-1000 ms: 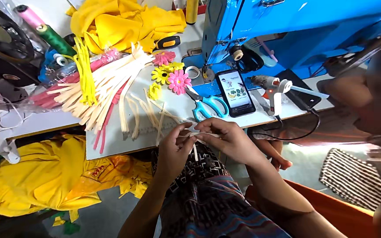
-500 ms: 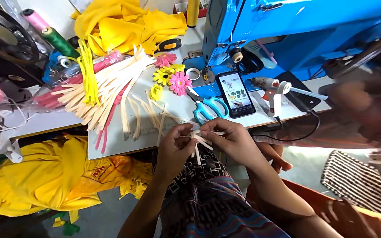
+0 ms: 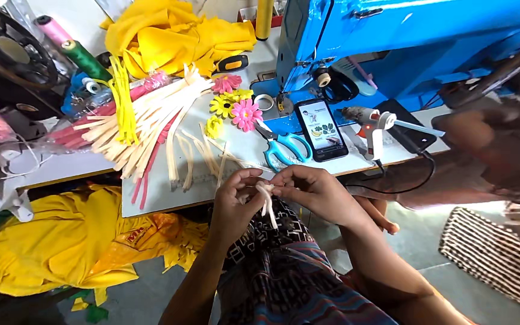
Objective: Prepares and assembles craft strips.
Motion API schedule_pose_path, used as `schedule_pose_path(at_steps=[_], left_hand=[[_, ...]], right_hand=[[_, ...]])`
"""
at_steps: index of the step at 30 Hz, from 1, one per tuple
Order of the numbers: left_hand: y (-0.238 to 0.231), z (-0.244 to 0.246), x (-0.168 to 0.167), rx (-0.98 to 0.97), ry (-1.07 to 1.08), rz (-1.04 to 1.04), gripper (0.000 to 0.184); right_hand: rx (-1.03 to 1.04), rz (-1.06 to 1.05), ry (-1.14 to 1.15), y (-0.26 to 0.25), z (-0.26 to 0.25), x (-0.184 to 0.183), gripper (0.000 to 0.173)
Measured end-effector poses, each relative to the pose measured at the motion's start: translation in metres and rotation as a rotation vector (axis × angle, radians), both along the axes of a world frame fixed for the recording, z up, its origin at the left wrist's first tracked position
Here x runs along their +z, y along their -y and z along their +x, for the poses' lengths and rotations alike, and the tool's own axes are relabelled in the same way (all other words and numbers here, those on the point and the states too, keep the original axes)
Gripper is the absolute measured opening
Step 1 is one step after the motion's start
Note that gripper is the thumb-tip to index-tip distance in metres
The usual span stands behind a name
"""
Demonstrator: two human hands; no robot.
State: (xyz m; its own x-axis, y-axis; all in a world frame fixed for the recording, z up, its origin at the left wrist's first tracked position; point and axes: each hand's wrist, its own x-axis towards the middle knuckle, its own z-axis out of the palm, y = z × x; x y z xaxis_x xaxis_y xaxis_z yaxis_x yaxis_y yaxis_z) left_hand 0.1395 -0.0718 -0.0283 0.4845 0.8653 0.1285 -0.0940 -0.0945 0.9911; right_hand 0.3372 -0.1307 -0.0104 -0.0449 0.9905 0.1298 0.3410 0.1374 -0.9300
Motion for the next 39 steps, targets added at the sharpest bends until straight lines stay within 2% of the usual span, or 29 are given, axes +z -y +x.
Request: schedule_pose_path(at_steps=[7, 15, 18, 23, 25, 29, 33, 39], left_hand=[[-0.001, -0.001, 0.001, -0.034, 0.045, -0.022, 0.037], [-0.005, -0.006, -0.001, -0.138, 0.033, 0.084, 0.038], [-0.007, -0.009, -0.001, -0.214, 0.048, 0.031, 0.039], [-0.010, -0.013, 0.000, -0.314, 0.043, -0.114, 0.040], [-0.011, -0.014, 0.001, -0.333, 0.037, -0.139, 0.041], [-0.012, -0.014, 0.001, -0.344, 0.080, -0.204, 0.043], [-0.012, -0.013, 0.004, -0.286, 0.094, -0.266, 0.042], [-0.011, -0.009, 0.007, -0.130, -0.007, -0.156, 0.042]], right_hand=[[-0.005, 0.013, -0.008, -0.002, 0.006, 0.005, 0.011], [0.035, 0.010, -0.163, -0.003, 0.015, 0.006, 0.013], [0.073, 0.019, -0.167, -0.004, 0.018, 0.005, 0.014], [0.292, -0.083, -0.139, -0.005, 0.024, 0.003, 0.015], [0.282, -0.084, -0.121, -0.005, 0.021, 0.001, 0.014], [0.132, 0.022, -0.058, -0.003, 0.015, -0.002, 0.009], [0.111, 0.246, 0.048, -0.005, 0.012, -0.013, 0.012], [0.064, 0.398, 0.148, -0.003, 0.004, -0.022, 0.017]])
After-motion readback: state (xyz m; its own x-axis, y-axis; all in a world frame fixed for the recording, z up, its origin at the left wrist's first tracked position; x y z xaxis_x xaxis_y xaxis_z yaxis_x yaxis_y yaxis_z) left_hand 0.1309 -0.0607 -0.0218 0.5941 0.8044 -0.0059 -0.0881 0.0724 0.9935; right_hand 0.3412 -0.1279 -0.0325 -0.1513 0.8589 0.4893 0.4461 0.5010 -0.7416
